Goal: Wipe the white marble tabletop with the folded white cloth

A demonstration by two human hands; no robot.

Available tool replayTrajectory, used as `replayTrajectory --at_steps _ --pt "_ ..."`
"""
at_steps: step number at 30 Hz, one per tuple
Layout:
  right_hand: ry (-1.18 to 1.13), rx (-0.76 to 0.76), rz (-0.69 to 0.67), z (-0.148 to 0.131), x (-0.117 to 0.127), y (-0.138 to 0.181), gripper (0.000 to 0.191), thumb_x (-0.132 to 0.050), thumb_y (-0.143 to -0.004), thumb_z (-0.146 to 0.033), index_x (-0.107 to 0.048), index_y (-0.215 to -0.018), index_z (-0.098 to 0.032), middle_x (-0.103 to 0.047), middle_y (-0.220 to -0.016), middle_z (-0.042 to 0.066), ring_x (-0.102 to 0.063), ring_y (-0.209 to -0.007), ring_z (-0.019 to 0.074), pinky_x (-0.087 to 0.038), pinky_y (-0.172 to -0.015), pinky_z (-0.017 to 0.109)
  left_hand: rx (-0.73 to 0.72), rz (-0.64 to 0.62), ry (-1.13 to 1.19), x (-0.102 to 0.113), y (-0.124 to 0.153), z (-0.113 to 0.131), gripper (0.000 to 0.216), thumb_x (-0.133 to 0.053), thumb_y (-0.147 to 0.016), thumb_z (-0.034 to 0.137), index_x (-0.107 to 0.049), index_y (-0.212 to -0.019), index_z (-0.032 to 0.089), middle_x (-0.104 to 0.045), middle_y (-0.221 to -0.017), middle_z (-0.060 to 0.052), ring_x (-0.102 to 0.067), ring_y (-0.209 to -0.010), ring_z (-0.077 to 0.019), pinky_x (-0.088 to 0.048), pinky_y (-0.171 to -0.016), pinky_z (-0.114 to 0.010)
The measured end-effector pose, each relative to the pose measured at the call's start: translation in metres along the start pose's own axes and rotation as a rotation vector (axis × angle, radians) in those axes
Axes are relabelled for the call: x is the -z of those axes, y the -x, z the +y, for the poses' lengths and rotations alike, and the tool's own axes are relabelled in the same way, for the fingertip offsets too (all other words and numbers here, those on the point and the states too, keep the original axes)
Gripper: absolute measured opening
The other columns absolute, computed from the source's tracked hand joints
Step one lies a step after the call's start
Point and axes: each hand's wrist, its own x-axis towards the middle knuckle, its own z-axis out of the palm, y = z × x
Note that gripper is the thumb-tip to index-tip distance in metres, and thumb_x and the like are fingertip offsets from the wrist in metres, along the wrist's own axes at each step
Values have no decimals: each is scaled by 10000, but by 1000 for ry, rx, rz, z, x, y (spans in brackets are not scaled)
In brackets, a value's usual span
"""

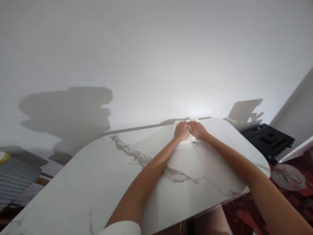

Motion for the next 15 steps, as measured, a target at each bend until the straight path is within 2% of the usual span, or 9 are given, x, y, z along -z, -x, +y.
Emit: replayTrajectory --at_steps 4,7,11,15 --pt "-48 21 22 21 -8 -22 464 -367 -904 -174 -464 -1357 -138 -498 -1398 120 -413 -1286 252 -323 -1057 420 43 -5 -66 -7 -22 -3 235 -385 -887 141 -565 -1034 174 -627 -1121 -92 -528 -1128 -222 -387 -984 -351" --pt "-56 28 22 41 -6 -24 449 -363 -907 -180 -481 -1338 -133 -520 -1367 131 -431 -1264 259 -340 -1041 421 12 -26 -94 -16 -35 5 245 -385 -894 145 -555 -1070 158 -622 -1129 -100 -527 -1125 -220 -377 -988 -346" --pt "-25 -12 23 60 0 -9 434 -344 -916 -183 -491 -1320 -130 -527 -1353 132 -442 -1252 253 -359 -1023 408 -52 -31 -124 -30 -42 24 252 -376 -909 159 -543 -1097 142 -610 -1137 -115 -516 -1135 -230 -377 -986 -359" --pt "48 -94 54 56 5 17 446 -319 -932 -193 -472 -1345 -123 -492 -1398 136 -412 -1293 261 -340 -1045 421 -125 -41 -113 -34 -32 39 266 -368 -915 165 -527 -1127 139 -578 -1215 -125 -488 -1181 -232 -358 -1020 -366"
